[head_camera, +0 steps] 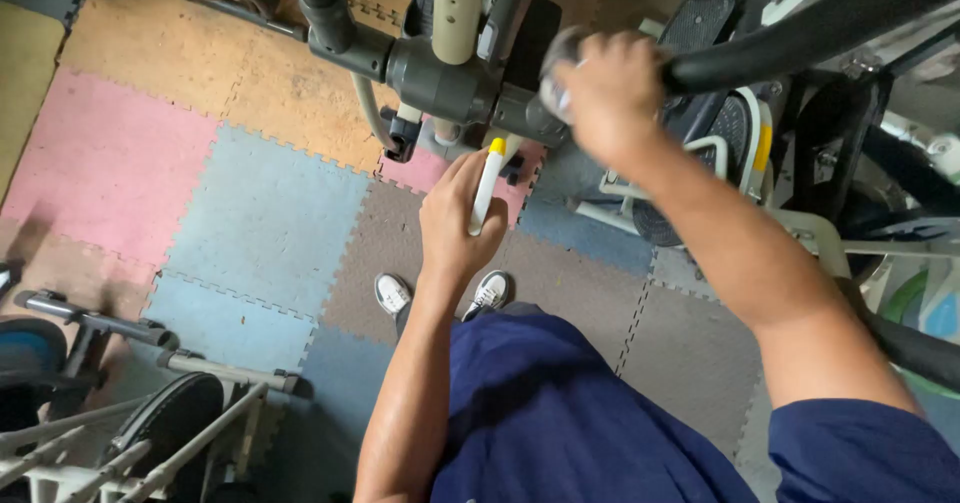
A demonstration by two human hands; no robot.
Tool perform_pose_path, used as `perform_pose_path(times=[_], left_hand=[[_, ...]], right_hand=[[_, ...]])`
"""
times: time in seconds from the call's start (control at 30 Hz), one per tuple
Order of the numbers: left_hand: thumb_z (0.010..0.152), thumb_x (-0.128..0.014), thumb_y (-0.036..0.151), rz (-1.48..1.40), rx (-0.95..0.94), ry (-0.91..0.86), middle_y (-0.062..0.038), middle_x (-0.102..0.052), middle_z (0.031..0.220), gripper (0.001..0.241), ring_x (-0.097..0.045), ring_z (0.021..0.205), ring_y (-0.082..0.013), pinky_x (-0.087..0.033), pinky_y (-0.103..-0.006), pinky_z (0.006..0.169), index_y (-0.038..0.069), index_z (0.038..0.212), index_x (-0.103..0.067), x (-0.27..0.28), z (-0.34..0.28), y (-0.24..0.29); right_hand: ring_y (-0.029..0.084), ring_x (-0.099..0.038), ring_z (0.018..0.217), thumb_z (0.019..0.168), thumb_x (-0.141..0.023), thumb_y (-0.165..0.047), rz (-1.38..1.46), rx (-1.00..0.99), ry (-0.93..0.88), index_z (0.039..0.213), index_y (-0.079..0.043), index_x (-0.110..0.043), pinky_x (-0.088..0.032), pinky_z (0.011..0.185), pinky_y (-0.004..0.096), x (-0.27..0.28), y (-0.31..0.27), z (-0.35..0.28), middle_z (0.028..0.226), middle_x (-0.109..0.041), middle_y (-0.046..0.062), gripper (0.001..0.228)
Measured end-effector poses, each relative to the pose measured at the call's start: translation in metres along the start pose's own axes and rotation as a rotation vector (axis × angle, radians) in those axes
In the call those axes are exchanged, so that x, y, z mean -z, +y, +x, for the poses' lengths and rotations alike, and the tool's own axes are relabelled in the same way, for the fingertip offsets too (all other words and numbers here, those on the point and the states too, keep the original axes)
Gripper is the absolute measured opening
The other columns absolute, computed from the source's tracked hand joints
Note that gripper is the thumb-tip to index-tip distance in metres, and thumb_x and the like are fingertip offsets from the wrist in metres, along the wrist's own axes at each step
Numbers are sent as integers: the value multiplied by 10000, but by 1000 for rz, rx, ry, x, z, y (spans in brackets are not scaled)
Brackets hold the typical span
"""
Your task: Cleaning and wiping down various gym machines with a spray bottle and cloth.
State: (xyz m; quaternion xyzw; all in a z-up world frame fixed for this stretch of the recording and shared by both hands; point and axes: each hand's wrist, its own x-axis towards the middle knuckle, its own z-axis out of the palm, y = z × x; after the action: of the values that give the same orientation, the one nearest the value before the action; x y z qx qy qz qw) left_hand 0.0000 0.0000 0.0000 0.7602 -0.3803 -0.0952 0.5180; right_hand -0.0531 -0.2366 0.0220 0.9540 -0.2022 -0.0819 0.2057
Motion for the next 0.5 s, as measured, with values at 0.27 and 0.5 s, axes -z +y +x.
perform_pose_path(times=[0.27, 0.5], left_hand=[[724, -629, 80, -76, -56, -165, -161, -699, 1217, 566, -671, 1071, -415, -568, -451, 873, 58, 1290, -641, 28, 27, -17], [726, -642, 83, -70, -99, -366, -176, -684, 1213, 595, -657, 1056, -433, -557, -475, 838, 55, 1320, -622, 78, 48, -48]], right_hand=[[330, -639, 977, 789, -757, -480, -3, -179, 73, 1047, -208, -750, -445, 857, 472, -4, -17, 2, 994, -690, 144, 375], [319, -555, 1233, 958, -618, -199, -118, -150, 111, 1190, -80, -723, -329, 1135, 455, -92, -105, 36, 1156, -661, 162, 281]])
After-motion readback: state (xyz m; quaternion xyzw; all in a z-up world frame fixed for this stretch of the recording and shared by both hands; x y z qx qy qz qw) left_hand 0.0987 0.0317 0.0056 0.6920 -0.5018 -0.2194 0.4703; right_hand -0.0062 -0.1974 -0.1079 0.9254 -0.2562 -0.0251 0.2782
